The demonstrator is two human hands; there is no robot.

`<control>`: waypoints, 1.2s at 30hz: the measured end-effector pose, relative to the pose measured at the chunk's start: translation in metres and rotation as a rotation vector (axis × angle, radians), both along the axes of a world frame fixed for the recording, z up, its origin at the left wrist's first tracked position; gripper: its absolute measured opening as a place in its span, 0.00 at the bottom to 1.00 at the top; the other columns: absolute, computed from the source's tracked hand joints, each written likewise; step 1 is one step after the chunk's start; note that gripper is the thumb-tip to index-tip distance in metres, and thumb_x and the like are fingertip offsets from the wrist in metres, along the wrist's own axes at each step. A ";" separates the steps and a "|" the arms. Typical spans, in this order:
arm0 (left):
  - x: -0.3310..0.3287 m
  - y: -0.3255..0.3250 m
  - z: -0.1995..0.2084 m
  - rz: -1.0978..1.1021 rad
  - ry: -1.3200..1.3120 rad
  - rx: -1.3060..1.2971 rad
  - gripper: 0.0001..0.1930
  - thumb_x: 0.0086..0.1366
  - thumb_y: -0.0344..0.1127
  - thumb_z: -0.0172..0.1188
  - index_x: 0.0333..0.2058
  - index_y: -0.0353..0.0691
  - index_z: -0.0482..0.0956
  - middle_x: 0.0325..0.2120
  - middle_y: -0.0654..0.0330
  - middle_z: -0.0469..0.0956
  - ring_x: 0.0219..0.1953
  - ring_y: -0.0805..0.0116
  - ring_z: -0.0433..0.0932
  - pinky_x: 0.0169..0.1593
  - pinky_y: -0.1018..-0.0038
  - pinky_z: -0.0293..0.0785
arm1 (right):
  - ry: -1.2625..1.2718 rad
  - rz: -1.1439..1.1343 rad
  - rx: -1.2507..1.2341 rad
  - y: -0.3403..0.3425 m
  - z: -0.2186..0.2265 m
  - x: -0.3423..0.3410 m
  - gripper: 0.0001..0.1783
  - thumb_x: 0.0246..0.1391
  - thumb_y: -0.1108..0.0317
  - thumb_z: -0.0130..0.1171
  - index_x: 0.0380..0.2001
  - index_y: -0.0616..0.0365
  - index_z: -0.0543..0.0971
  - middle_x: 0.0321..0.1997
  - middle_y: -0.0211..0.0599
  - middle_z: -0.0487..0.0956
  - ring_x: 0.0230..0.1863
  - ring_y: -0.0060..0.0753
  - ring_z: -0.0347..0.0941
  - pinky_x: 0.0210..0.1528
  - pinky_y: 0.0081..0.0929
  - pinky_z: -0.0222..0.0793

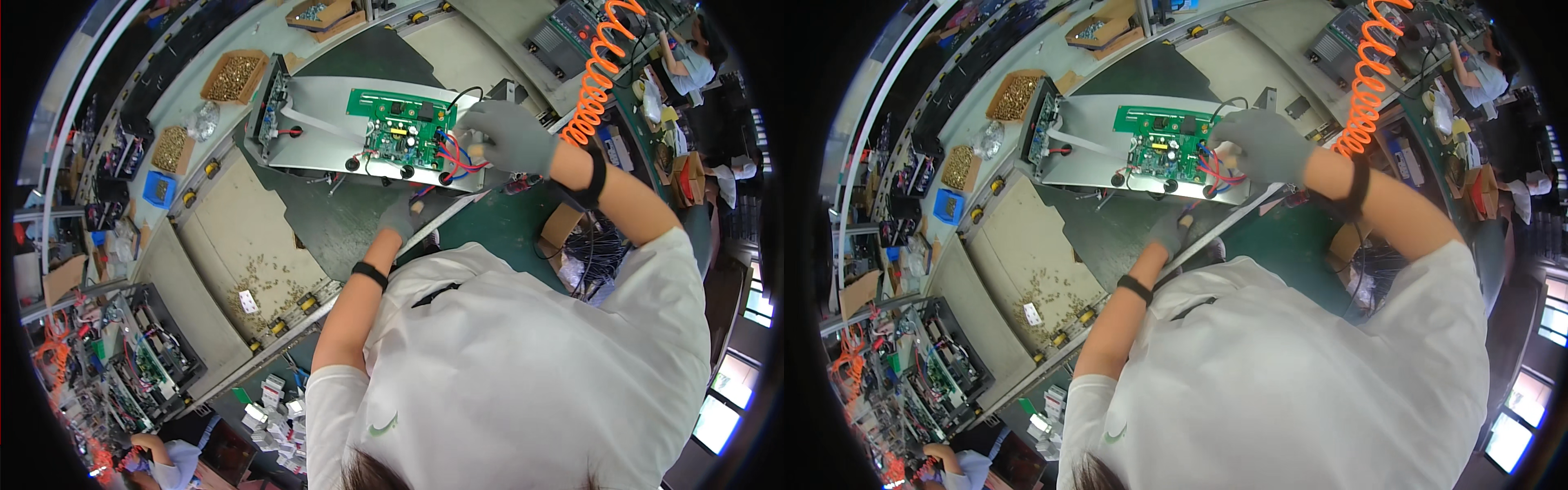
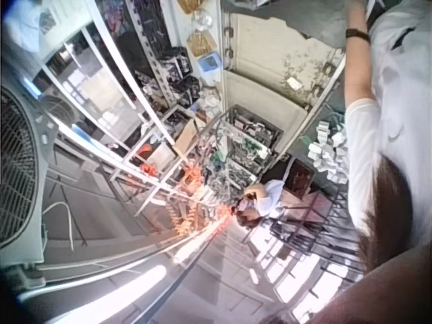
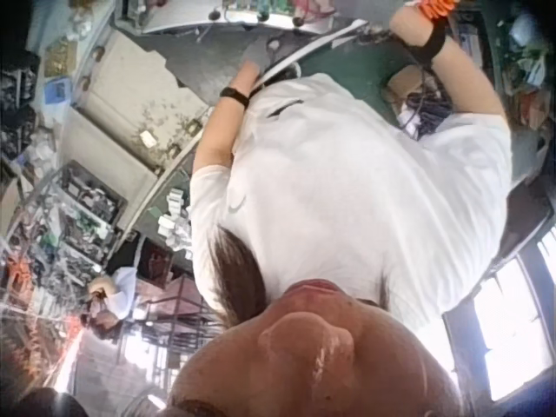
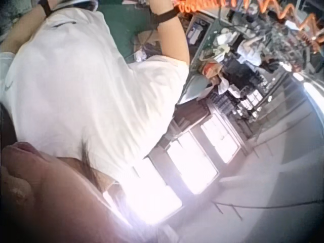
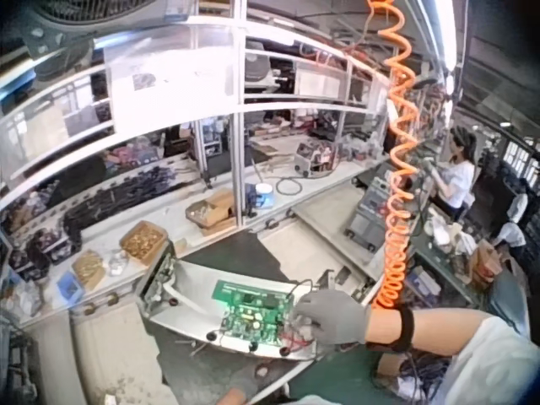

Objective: Assembling internal electronic components, circuit boards, and wiring inside a metal chassis on an industrial assembly line.

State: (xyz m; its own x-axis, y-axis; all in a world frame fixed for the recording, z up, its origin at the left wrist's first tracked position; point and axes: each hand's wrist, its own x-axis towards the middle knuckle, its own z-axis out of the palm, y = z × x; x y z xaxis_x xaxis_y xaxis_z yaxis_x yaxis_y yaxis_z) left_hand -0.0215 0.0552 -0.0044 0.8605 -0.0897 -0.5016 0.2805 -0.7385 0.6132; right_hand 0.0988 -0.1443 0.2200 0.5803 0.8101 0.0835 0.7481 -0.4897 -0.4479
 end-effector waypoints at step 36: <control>0.030 0.089 0.159 1.115 -0.106 -1.486 0.21 0.54 0.34 0.58 0.47 0.34 0.69 0.43 0.53 0.74 0.47 0.54 0.73 0.48 0.58 0.75 | 0.302 -0.968 0.249 -0.028 -0.069 -0.023 0.22 0.41 0.65 0.56 0.41 0.65 0.73 0.21 0.56 0.73 0.25 0.49 0.75 0.29 0.37 0.68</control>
State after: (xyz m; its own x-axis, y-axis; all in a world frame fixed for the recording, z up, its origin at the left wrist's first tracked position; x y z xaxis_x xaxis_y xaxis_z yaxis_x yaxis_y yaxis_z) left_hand 0.0085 0.1446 0.1546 0.8419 0.2081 -0.4978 0.1193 0.8280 0.5479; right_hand 0.0754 -0.1726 0.1509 0.9969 -0.0323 -0.0724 -0.0747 -0.6879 -0.7219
